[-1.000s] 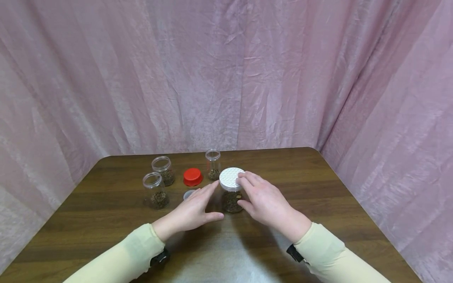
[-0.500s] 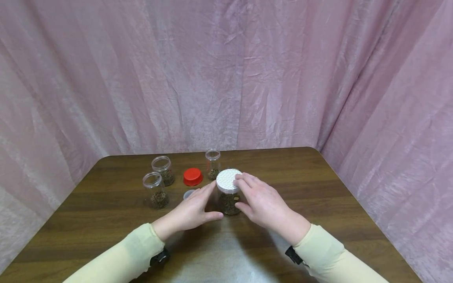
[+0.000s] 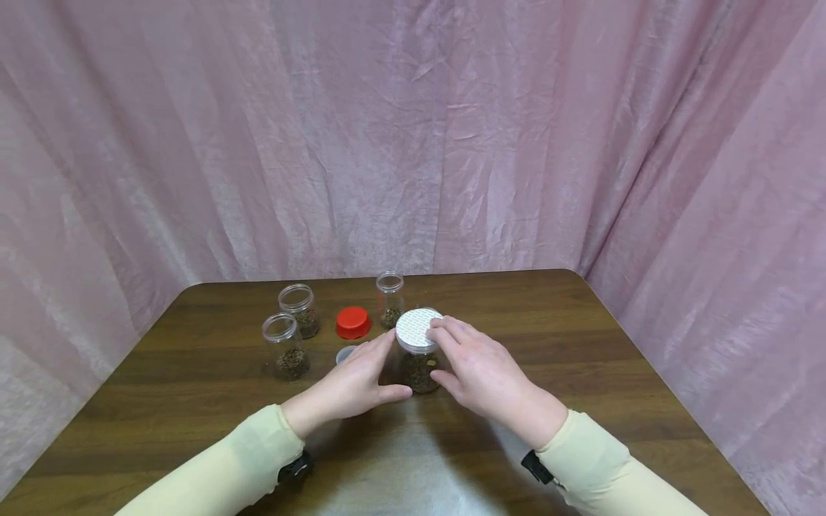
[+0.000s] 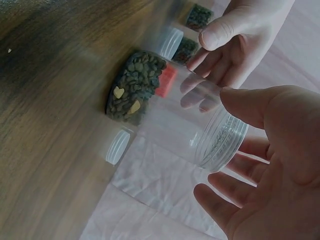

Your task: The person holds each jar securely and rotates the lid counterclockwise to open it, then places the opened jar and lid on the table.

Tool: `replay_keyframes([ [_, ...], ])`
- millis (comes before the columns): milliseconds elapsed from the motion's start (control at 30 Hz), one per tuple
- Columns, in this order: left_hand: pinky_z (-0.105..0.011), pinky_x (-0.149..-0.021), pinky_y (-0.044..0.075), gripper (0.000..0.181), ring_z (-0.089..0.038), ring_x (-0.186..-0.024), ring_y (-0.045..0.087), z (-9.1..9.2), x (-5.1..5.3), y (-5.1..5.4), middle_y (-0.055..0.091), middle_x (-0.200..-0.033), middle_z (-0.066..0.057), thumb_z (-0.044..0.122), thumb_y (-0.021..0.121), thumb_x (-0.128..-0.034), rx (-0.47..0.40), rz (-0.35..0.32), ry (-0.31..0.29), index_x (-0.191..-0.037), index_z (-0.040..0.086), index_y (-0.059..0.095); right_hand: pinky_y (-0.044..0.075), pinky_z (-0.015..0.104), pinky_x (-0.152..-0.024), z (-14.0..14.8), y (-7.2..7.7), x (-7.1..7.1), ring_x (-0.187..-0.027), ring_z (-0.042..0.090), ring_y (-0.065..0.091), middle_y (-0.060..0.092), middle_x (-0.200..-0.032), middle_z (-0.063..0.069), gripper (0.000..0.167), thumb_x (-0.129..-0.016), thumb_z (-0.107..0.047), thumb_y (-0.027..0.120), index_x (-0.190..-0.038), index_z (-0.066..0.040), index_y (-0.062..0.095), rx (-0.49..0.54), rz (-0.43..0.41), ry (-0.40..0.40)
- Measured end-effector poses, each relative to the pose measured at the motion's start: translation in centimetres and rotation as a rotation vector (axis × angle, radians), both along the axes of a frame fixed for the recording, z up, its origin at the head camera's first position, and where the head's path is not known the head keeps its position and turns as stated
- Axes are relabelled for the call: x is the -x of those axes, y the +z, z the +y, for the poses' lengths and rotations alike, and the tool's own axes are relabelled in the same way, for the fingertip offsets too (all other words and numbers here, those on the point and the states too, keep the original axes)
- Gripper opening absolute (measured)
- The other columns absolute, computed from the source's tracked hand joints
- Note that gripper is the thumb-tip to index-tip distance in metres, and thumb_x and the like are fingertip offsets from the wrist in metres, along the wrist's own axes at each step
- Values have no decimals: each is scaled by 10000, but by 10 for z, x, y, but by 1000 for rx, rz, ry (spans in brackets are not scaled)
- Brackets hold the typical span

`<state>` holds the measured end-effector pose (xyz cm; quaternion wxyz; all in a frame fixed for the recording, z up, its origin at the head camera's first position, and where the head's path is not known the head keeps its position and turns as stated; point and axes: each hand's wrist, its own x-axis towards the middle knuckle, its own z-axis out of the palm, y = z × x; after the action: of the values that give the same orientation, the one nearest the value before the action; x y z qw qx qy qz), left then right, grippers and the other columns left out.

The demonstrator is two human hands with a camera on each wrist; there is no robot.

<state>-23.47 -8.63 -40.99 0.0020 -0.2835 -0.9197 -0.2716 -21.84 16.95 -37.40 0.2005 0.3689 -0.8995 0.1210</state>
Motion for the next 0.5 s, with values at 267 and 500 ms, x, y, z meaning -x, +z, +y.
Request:
replay_keyframes([
  [267,-662,-1251,319,1047,-389,-1558,443,4,2,1,447,-1688,-231,356,905,-949,2,2,-10,-1702,-28,285,612,536,-945,5,0,-1,-1319,330,670,640,-1494,132,589,-895,-213,951,-1376,-69,642,26,0,-13],
  [500,-646,-1237,355,1073,-382,-1533,477,9,6,2,490,-1655,-223,391,903,-948,30,32,-22,-1715,1,262,607,535,-959,13,2,2,-1306,318,683,657,-1470,127,556,-940,-206,914,-1386,-53,618,62,-30,-29],
])
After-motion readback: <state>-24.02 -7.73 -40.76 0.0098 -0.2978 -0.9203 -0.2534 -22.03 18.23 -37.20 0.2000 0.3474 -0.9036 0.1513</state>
